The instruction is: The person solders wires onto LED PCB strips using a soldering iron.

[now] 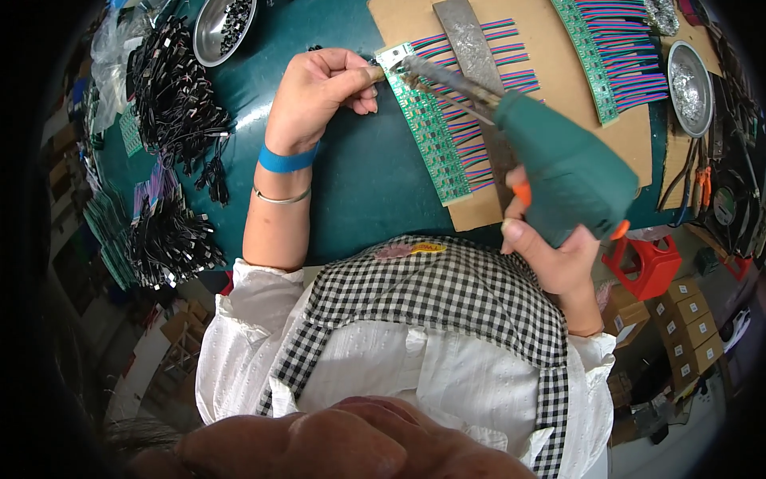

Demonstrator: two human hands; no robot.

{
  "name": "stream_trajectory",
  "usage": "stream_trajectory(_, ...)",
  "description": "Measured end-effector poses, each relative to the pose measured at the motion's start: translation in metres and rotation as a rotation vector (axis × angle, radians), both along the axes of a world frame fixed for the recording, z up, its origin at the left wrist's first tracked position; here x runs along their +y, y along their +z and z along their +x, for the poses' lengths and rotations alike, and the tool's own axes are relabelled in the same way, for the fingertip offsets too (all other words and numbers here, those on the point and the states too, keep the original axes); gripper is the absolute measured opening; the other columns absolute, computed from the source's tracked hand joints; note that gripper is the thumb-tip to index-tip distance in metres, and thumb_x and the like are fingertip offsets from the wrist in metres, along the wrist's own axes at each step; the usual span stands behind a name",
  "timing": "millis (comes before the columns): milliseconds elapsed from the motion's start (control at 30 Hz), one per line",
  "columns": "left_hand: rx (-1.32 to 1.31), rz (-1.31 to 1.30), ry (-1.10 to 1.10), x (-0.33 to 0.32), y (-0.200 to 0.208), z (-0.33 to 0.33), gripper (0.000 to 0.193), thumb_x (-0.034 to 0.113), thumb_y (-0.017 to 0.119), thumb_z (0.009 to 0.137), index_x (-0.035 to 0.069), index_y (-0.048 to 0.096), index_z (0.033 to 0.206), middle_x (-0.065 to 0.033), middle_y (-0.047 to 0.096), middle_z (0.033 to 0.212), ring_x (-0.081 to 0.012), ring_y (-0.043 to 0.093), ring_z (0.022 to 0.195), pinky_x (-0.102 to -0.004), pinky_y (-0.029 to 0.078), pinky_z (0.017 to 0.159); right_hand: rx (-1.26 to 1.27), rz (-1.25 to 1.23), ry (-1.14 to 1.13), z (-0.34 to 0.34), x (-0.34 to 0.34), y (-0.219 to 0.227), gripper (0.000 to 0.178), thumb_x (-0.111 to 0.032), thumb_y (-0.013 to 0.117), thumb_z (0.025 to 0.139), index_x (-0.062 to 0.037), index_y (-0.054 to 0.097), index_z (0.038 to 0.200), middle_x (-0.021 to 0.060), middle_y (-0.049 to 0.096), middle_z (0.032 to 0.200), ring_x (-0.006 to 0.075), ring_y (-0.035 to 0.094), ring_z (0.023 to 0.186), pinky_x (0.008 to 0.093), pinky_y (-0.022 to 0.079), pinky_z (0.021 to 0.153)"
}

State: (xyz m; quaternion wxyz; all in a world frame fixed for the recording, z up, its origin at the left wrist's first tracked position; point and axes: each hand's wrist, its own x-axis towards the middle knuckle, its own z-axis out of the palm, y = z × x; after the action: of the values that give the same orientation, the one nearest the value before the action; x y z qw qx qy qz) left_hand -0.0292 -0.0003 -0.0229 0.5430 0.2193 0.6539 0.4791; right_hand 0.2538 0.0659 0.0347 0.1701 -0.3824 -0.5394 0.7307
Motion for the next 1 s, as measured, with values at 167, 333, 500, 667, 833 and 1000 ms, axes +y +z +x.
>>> stream_trajectory(167,-0.007,0.000,-0.001,-0.001,-0.001,0.000,0.011,0.008,0.063,0.082,-0.002,0.063,0.079,-0.0076,0.063,0.065,-0.0106,0.060,0.056,-0.0199,0.049,0.053,0.124,0.011,-0.102,-0.001,0.004,0.003,0.050,0.001,0.065,0.075,0.0107,0.043,0.118,0.0196,0.052,0.111,0.0138,0.053,0.059,0.0233,0.048,0.049)
stream_trajectory(333,-0.030,0.007,0.000,-0.001,0.000,0.000,0.011,0.008,0.063,0.082,-0.002,0.064,0.079,-0.0075,0.063,0.065,-0.0103,0.060,0.055,-0.0195,0.049,0.053,0.068,0.008,-0.010,-0.002,0.002,-0.002,0.049,0.003,0.064,0.076,0.0081,0.043,0.119,0.0182,0.052,0.113,0.0138,0.055,0.065,0.0239,0.049,0.051)
stream_trajectory(500,-0.031,0.009,-0.010,-0.001,-0.002,-0.001,0.011,0.008,0.063,0.083,-0.002,0.064,0.079,-0.0073,0.063,0.065,-0.0102,0.060,0.055,-0.0194,0.049,0.053,0.062,0.035,0.035,-0.004,0.003,-0.007,0.046,0.004,0.064,0.078,0.0069,0.044,0.119,0.0165,0.052,0.110,0.0143,0.056,0.069,0.0245,0.050,0.053)
stream_trajectory(667,-0.042,0.027,-0.031,-0.001,-0.002,-0.004,0.011,0.009,0.063,0.083,-0.002,0.064,0.080,-0.0071,0.063,0.065,-0.0100,0.060,0.056,-0.0196,0.049,0.053,0.052,0.006,0.028,0.000,0.000,-0.009,0.044,0.005,0.064,0.079,0.0056,0.044,0.118,0.0134,0.051,0.105,0.0147,0.057,0.071,0.0242,0.051,0.053)
stream_trajectory(833,-0.060,0.031,-0.040,-0.001,-0.003,-0.005,0.011,0.009,0.063,0.084,-0.002,0.064,0.080,-0.0069,0.063,0.065,-0.0098,0.060,0.056,-0.0195,0.050,0.054,-0.020,0.036,-0.082,-0.012,-0.004,-0.004,0.039,-0.007,0.069,0.076,0.0069,0.046,0.104,0.0104,0.054,0.069,0.0132,0.052,0.051,0.0233,0.044,0.047)
stream_trajectory(1000,-0.047,0.025,-0.048,0.000,-0.002,-0.005,0.012,0.009,0.063,0.084,-0.002,0.064,0.081,-0.0069,0.063,0.065,-0.0095,0.060,0.056,-0.0194,0.050,0.055,-0.026,0.040,-0.070,-0.013,-0.004,-0.004,0.035,-0.006,0.068,0.076,0.0059,0.047,0.101,0.0104,0.054,0.068,0.0132,0.052,0.051,0.0231,0.043,0.048)
